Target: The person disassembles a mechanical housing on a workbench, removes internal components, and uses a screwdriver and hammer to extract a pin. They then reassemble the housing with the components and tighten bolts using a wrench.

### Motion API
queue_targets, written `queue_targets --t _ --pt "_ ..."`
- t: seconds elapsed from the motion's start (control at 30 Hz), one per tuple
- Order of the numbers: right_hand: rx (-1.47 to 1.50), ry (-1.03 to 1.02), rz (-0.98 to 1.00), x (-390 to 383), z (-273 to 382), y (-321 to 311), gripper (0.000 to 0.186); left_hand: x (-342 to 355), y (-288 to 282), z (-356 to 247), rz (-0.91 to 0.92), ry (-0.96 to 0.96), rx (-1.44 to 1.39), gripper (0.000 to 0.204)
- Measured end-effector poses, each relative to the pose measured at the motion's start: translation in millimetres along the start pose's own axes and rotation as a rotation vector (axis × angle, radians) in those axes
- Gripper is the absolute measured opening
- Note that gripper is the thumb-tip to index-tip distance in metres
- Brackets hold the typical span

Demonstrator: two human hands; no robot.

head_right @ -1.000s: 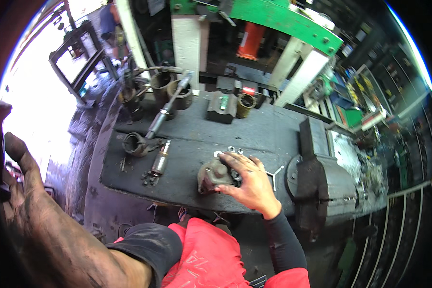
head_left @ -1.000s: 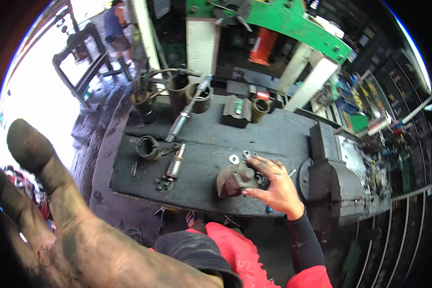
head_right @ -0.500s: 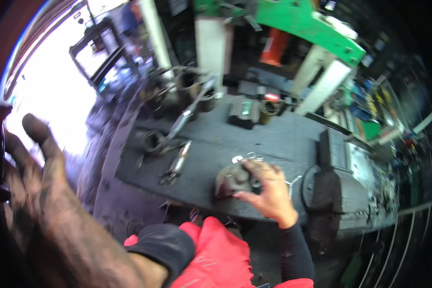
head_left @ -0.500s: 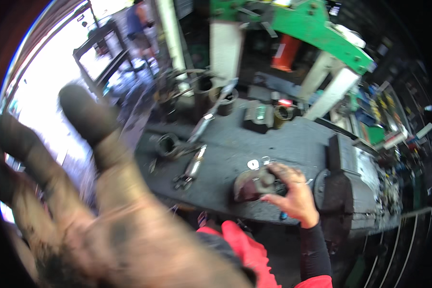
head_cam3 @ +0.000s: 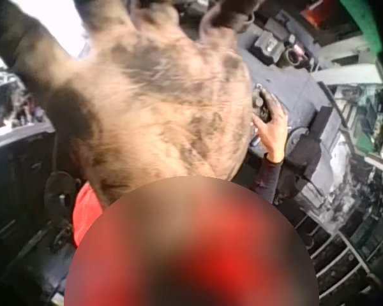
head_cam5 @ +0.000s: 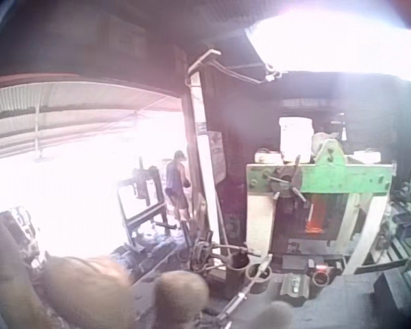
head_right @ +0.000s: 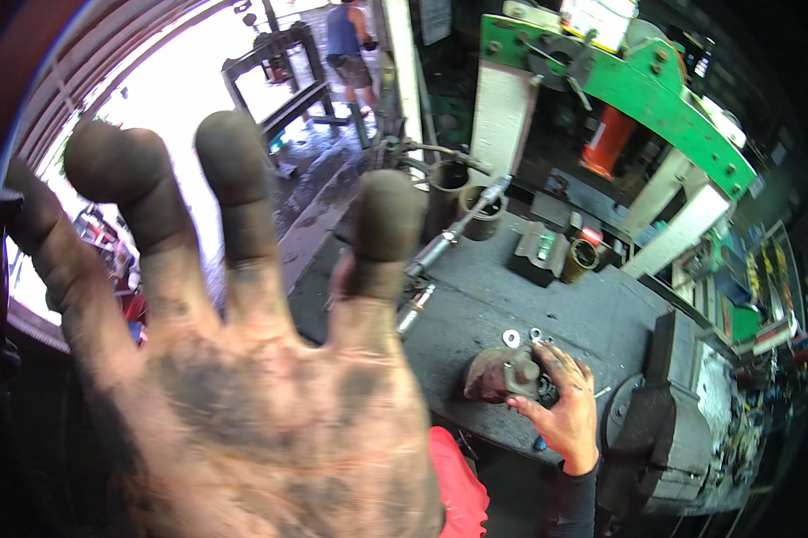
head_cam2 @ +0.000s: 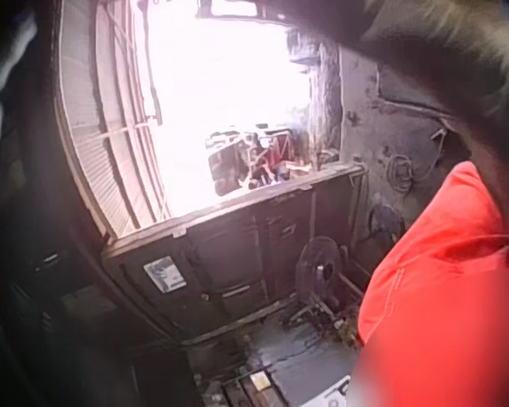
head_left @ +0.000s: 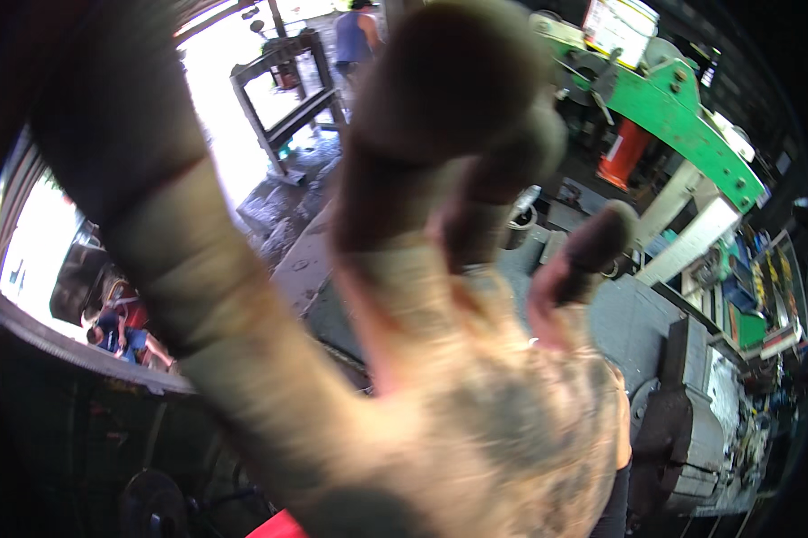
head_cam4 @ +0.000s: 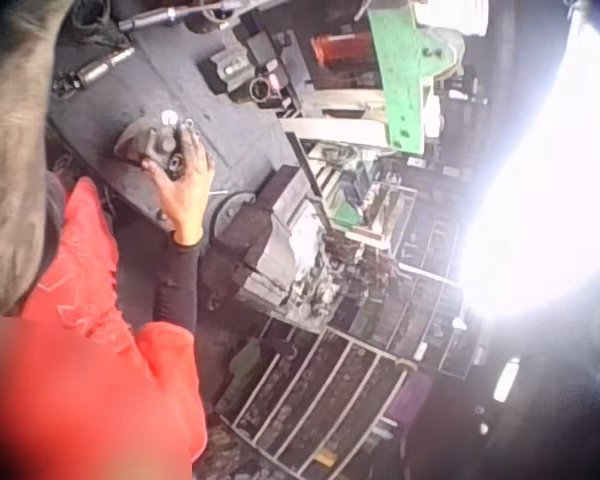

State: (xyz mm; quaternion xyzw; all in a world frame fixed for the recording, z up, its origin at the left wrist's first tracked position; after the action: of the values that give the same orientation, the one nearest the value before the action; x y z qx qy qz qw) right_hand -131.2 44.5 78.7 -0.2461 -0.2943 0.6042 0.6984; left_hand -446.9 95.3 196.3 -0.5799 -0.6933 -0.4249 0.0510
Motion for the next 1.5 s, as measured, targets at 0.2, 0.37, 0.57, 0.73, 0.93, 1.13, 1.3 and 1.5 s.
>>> queue_targets --t 0.2,0.37,0.57,0.73,0.93,1.13,1.3,1.5 --pt "-0.122 -0.069 0.015 0.7 2.7 2.4 0.089 8.2 65.3 -14.0 -0.252 -0.081 -0.161 0.152" --pt "-0.253 -0.102 -0.010 5.2 5.0 1.3 0.090 10.0 78.6 48.8 0.477 0.022 0.005 0.078" --pt "0.022 -0.172 -0.211 -5.3 -3.2 -21.6 0.081 -46.4 12.4 174.1 0.457 -0.827 0.017 0.076" --pt "0.090 0.114 -0.353 -24.6 -92.5 -36.6 0.071 -65.6 -7.9 214.6 0.507 -0.718 0.403 0.051" --pt "-0.147 0.482 -0.246 -63.0 -204.5 1.4 0.058 -75.0 0.1 209.4 0.787 -0.488 0.712 0.041" --pt "-0.471 0.529 -0.259 -73.7 -251.6 39.5 0.061 -77.5 40.4 192.7 0.842 -0.451 0.609 0.036" --pt "-0.284 0.560 -0.520 -86.0 -249.8 34.3 0.057 -92.4 75.4 167.1 1.227 -0.113 0.697 0.058" --pt "-0.109 0.449 -0.597 -103.3 -190.5 8.5 0.041 -91.6 91.9 169.6 1.287 -0.017 0.774 0.039"
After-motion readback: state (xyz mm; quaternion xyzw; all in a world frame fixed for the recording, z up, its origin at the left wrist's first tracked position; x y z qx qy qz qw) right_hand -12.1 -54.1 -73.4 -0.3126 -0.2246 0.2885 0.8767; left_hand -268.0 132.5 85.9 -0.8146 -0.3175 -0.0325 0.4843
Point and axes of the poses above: each hand's wrist, its own x-axis towards the middle knuckle, its own y-axis out of the palm, z = x × y, the point moved 6 cm from there along x, towards the middle knuckle, and after that the axes turned 6 degrees about x, right-handed, at the moved point
